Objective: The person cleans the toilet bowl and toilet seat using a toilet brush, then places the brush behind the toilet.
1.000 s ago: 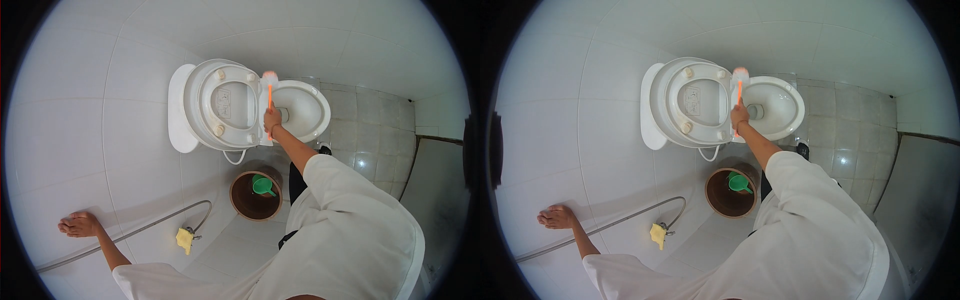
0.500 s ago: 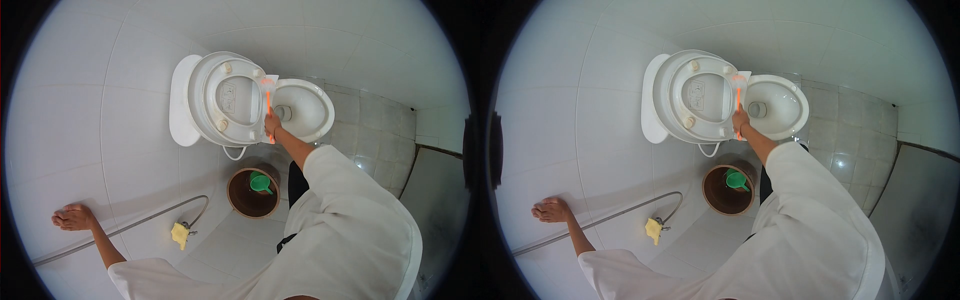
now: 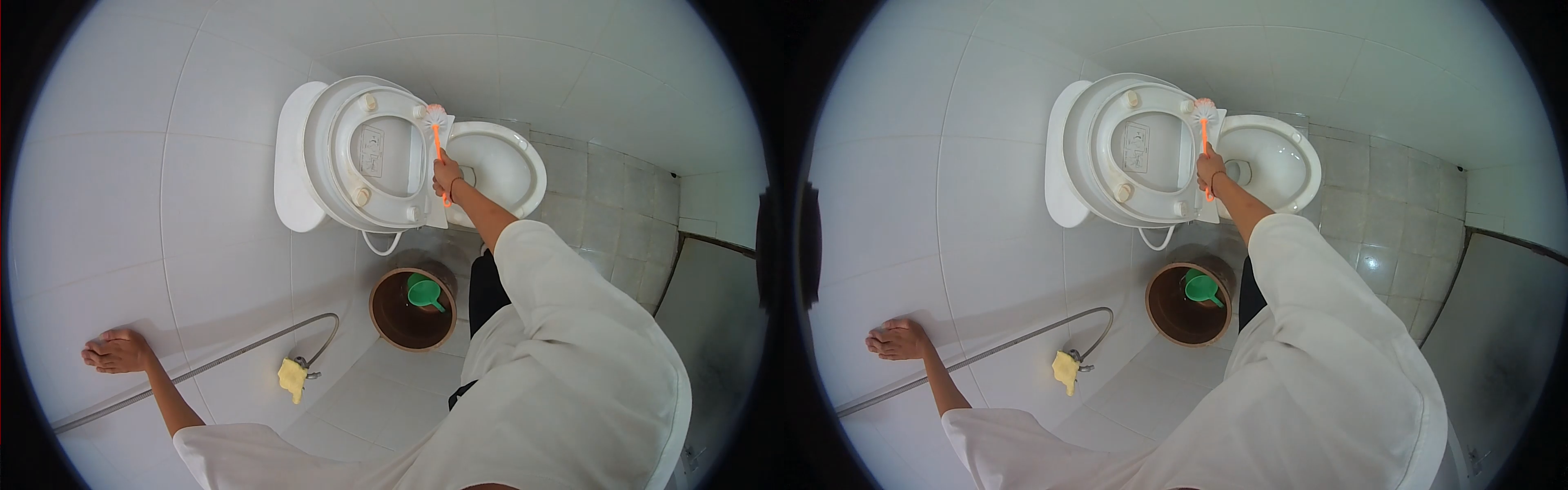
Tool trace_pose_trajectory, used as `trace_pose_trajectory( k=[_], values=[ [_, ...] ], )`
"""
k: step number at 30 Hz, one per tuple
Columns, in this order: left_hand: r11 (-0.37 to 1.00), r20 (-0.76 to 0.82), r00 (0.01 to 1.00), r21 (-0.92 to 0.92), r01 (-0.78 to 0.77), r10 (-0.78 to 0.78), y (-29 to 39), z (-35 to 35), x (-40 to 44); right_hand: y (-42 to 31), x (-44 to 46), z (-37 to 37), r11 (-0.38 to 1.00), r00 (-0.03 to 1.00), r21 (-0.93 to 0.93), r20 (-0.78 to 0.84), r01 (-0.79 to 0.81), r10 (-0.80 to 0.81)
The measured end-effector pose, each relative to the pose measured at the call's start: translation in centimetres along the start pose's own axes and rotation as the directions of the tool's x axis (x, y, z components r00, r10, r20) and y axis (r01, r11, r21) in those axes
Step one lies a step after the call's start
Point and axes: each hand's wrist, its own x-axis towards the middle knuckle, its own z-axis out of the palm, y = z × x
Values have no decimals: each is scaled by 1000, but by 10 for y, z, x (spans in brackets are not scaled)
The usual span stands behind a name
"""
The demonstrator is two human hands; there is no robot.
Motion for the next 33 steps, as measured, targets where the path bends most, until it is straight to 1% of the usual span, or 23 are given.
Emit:
trace_pose_trajectory(
  k=[2,4,6,9,12,14,17,20,23,26,30,33],
  values=[
    [1000,22,999,1,22,-22,1,-1,-1,28,-6,-6,997,999,-59,7,40,-40],
    [1000,-3,1000,3,14,-14,5,-5,0,56,-30,-15,998,996,-45,78,-32,36],
    [1000,-21,1000,4,6,-6,5,-6,3,80,-62,-26,993,989,-103,128,-54,67],
    [1000,-11,1000,-7,12,-12,3,-5,0,70,-74,-20,997,997,12,36,-72,71],
    [999,23,1000,-32,21,-20,5,-3,0,24,-54,0,985,988,-81,-16,150,-152],
    [1000,27,1000,-23,12,-11,7,-6,0,1,-13,3,997,996,8,35,80,-80],
    [1000,15,1000,-23,-5,5,5,-4,-1,-10,37,-7,994,991,24,81,-107,104],
    [999,33,999,-26,25,-24,3,-1,-1,5,31,-11,994,999,-101,-15,-44,43],
    [1000,30,1000,-11,8,-8,5,-5,1,46,27,-18,965,998,-258,-6,-55,56],
    [1000,23,1000,-9,-5,5,2,-2,0,69,3,-24,821,982,-570,-163,-17,-93],
    [1000,10,1000,-14,-18,18,5,-3,-1,24,35,-32,775,971,-630,-213,-52,-109],
    [1000,21,1000,8,-21,21,8,-6,2,-18,66,-33,758,975,-648,-209,-81,-75]
  ],
)
